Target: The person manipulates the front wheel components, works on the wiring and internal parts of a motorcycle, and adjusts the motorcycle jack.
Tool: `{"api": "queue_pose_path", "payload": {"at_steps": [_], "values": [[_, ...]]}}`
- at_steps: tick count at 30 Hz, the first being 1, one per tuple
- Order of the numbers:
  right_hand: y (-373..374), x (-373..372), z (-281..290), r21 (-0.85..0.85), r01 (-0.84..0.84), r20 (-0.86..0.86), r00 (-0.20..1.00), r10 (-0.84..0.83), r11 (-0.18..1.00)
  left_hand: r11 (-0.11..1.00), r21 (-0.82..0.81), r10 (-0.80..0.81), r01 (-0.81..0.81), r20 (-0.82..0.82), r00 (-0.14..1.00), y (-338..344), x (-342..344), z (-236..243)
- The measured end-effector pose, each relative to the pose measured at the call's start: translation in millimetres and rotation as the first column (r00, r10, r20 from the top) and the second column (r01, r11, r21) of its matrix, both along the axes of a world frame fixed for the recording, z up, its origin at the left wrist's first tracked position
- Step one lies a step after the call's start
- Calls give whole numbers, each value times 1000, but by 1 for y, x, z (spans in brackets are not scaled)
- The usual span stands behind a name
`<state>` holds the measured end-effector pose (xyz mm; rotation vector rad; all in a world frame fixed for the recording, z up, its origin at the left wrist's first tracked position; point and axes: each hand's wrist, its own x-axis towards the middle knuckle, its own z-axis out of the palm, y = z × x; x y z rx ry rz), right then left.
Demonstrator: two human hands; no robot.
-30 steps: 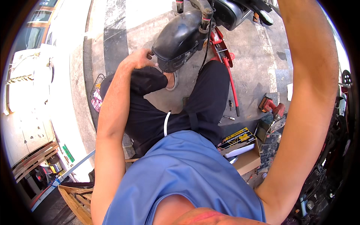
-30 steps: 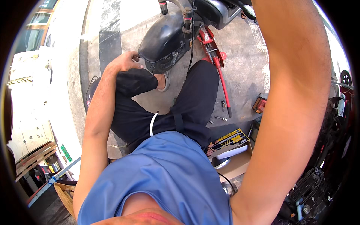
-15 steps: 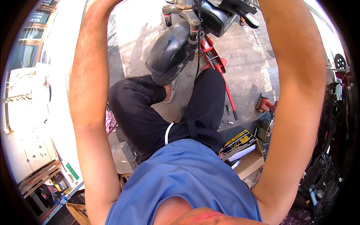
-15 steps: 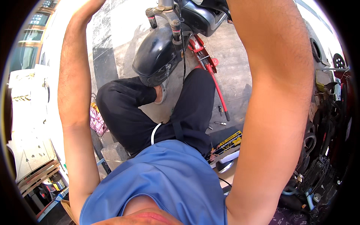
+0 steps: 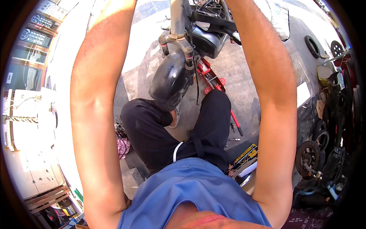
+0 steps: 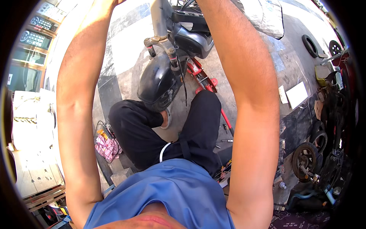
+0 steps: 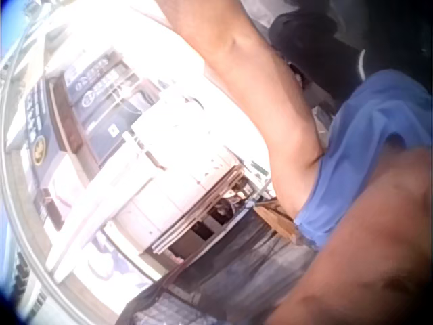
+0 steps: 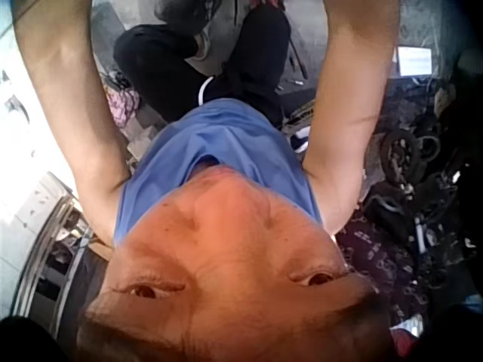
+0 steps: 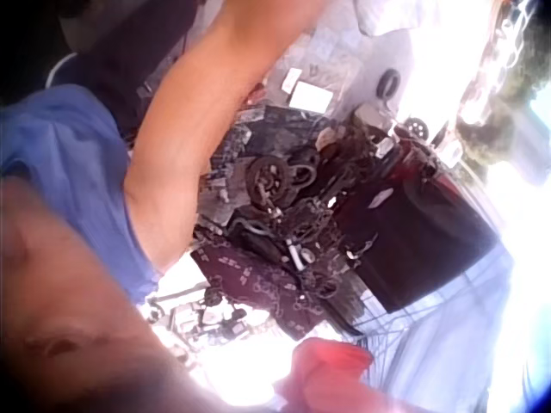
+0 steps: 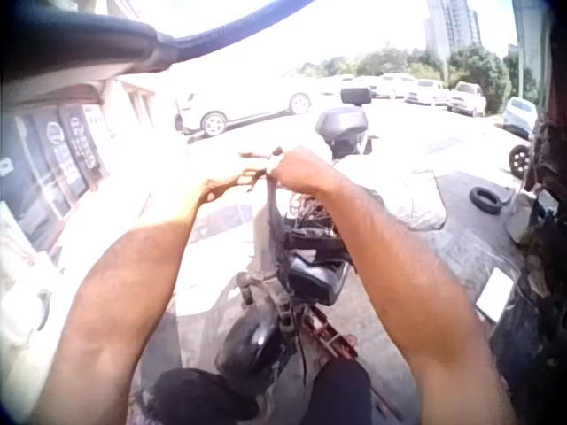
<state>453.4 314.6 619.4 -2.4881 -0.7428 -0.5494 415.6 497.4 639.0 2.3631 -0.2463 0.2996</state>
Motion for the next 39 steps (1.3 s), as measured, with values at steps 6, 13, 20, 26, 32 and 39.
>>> {"api": "queue_pose_path", "payload": {"at_steps": [6, 13, 20, 26, 32, 39], "values": [[-5, -86, -48, 708, -36, -332, 864, 378, 705, 997, -61, -54, 46, -126, 991, 12, 3, -9], [17, -63, -74, 627, 0, -274, 936, 221, 779, 992, -99, -94, 78, -172, 981, 10, 5, -7], [30, -63, -86, 709, -10, -174, 967, 188, 705, 991, -104, -98, 79, -194, 976, 11, 1, -14], [27, -75, -75, 702, 73, -293, 936, 193, 708, 990, -109, -114, 94, -199, 973, 12, 3, -13], [26, -62, -84, 690, -25, -201, 953, 225, 724, 982, -146, -154, 124, -223, 963, 15, 1, -15], [25, -58, -86, 690, -29, -183, 960, 213, 724, 970, -182, -199, 159, -227, 953, 12, 10, -9]]}}
